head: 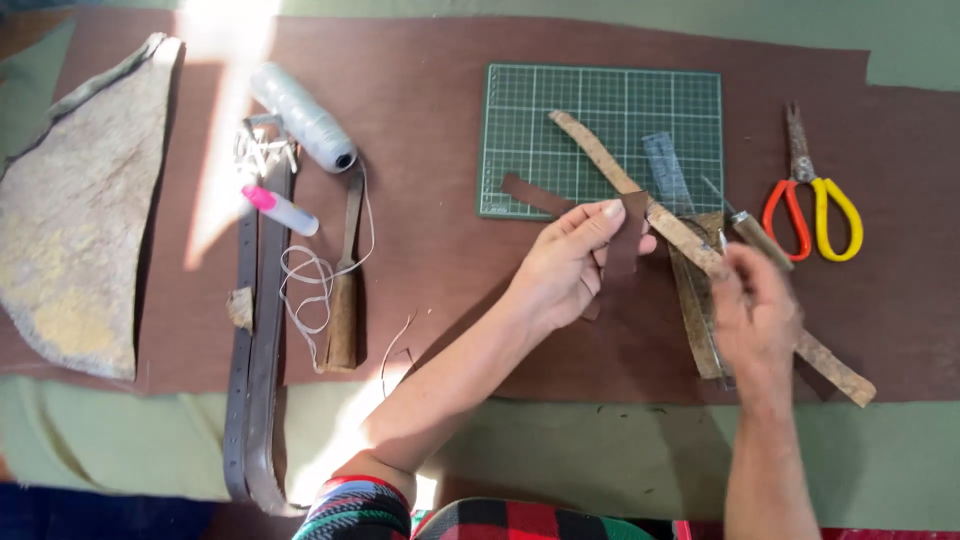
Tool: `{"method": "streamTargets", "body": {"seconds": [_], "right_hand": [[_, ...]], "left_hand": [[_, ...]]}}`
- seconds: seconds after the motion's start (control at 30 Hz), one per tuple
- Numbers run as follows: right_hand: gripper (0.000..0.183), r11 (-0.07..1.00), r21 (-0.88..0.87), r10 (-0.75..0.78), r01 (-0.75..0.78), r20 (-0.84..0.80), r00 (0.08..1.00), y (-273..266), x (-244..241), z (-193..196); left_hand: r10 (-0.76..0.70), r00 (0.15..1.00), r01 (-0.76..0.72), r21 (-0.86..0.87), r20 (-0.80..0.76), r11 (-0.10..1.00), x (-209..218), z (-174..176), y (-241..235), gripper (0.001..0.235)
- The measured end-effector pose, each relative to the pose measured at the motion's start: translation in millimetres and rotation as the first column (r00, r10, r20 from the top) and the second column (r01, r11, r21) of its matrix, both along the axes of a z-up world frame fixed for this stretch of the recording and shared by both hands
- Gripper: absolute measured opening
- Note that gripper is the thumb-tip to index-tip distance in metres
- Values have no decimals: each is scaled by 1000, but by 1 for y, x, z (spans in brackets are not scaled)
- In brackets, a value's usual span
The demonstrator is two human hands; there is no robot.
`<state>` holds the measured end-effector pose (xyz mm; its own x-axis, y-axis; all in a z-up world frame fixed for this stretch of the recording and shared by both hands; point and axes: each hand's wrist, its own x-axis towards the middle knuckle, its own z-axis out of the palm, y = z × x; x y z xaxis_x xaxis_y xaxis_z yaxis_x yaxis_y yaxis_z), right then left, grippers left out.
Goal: Measuring and cutting strips of leather using scissors and a ruler on a cutting mat.
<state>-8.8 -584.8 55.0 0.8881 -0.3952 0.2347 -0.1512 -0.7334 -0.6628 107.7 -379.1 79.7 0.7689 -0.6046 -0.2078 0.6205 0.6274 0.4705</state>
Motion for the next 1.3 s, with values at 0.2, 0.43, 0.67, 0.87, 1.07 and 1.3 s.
{"method": "streamTargets", "body": {"seconds": [0.2,0.43,0.67,0.87,1.07,1.3], "right_hand": [[50,707,664,241,-243,98,966,75,-52,-36],[15,894,349,239,-280,157,958,81,-99,-34],[17,800,586,208,-131,-66,976,108,-161,47],[14,622,721,314,-305,127,941,98,-203,60],[20,610,708,375,-356,139,917,85,-236,73],[25,513,857,209,40,-170,963,58,-257,30]], "left_hand": [[134,975,-143,-40,-178,989,-58,-41,-14,13],[47,976,-29,85,-210,996,-99,-83,-7,15],[-133,917,231,230,-375,945,-121,-59,13,53],[-25,940,134,304,-340,943,-125,-75,-3,34],[-8,968,58,196,-250,979,-118,-67,-1,12],[64,993,-43,198,-104,979,-41,-67,-5,12]]}}
